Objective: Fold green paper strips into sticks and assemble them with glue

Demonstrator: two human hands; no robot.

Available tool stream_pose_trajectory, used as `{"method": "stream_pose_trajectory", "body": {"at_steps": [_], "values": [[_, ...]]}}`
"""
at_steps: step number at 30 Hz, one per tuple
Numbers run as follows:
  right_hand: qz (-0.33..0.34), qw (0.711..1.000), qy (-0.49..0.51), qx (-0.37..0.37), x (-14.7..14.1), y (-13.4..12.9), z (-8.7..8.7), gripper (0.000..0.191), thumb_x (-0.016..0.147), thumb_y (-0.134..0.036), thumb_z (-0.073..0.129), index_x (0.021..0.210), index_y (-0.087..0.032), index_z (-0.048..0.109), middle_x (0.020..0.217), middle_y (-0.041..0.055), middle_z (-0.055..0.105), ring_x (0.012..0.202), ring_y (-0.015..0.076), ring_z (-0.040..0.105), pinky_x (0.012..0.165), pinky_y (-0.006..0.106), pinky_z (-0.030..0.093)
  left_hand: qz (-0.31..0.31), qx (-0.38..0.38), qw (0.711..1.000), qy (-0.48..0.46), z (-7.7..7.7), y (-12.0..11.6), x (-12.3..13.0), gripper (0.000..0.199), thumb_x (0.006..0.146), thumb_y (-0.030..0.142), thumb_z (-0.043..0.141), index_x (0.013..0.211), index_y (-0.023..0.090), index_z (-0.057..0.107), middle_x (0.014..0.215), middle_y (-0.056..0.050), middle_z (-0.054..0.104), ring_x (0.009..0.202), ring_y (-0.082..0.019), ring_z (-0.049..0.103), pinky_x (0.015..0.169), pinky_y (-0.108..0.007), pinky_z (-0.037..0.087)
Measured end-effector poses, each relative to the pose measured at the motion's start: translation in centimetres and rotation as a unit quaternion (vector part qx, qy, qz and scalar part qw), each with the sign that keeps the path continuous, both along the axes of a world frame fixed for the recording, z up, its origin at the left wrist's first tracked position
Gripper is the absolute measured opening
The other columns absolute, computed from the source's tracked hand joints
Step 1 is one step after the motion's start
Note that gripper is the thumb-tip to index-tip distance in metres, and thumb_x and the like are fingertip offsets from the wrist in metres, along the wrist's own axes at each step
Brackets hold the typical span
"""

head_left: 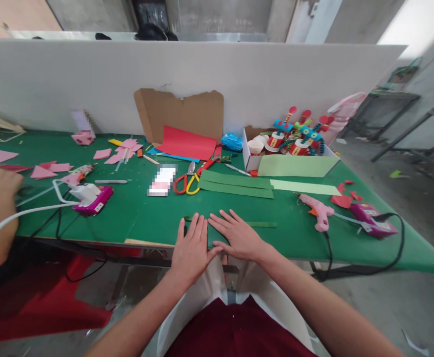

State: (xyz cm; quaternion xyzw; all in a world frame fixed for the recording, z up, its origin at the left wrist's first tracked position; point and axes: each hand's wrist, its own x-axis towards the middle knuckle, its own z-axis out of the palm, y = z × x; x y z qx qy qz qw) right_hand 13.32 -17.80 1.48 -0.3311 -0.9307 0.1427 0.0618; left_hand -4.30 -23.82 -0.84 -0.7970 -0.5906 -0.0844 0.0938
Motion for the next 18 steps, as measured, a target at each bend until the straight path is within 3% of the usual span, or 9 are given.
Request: {"method": "stream_pose_trajectory", "body": {"at_steps": [7,12,15,18], "values": [[-0.003,1.000,0.003,0.003,0.0,-0.1,0.0,0.062,0.091,-0.052,0.041,0.145,-0.022,0.034,0.151,0.0034,0.034,0.142,0.0267,0.024,0.117,0.049,0.016,0.038,0.007,0.999,-0.009,0.1,-0.4,-3.2,0.069,0.092,0.057,0.025,0.139,0.010,0.043,0.140,-0.020,0.047,0.137,-0.032,0.033,0.112,-0.058,0.017],[-0.001,1.000,0.005,0.007,0.0,-0.1,-0.1,0.062,0.091,-0.052,0.041,0.145,-0.022,0.034,0.151,0.0040,0.034,0.141,0.0275,0.025,0.116,0.050,0.017,0.102,0.019,0.995,-0.013,2.0,-0.1,-5.1,0.066,0.094,0.053,0.022,0.135,0.009,0.048,0.136,-0.020,0.051,0.136,-0.032,0.035,0.111,-0.055,0.021],[0.003,1.000,0.013,0.015,0.1,-0.1,-0.2,0.062,0.091,-0.053,0.041,0.145,-0.023,0.034,0.151,0.0051,0.035,0.141,0.0283,0.026,0.115,0.051,0.018,0.035,0.026,0.998,-0.037,2.3,0.2,-3.0,0.067,0.094,0.051,0.022,0.138,0.005,0.041,0.145,-0.019,0.040,0.139,-0.029,0.030,0.112,-0.049,0.024],[0.008,1.000,0.005,0.016,0.0,0.0,-0.2,0.062,0.092,-0.052,0.041,0.145,-0.021,0.034,0.149,0.0081,0.038,0.140,0.0292,0.027,0.115,0.052,0.019,-0.068,-0.009,0.996,-0.056,1.0,0.3,0.0,0.071,0.093,0.056,0.025,0.141,0.005,0.036,0.146,-0.019,0.040,0.137,-0.027,0.034,0.109,-0.042,0.032]]}}
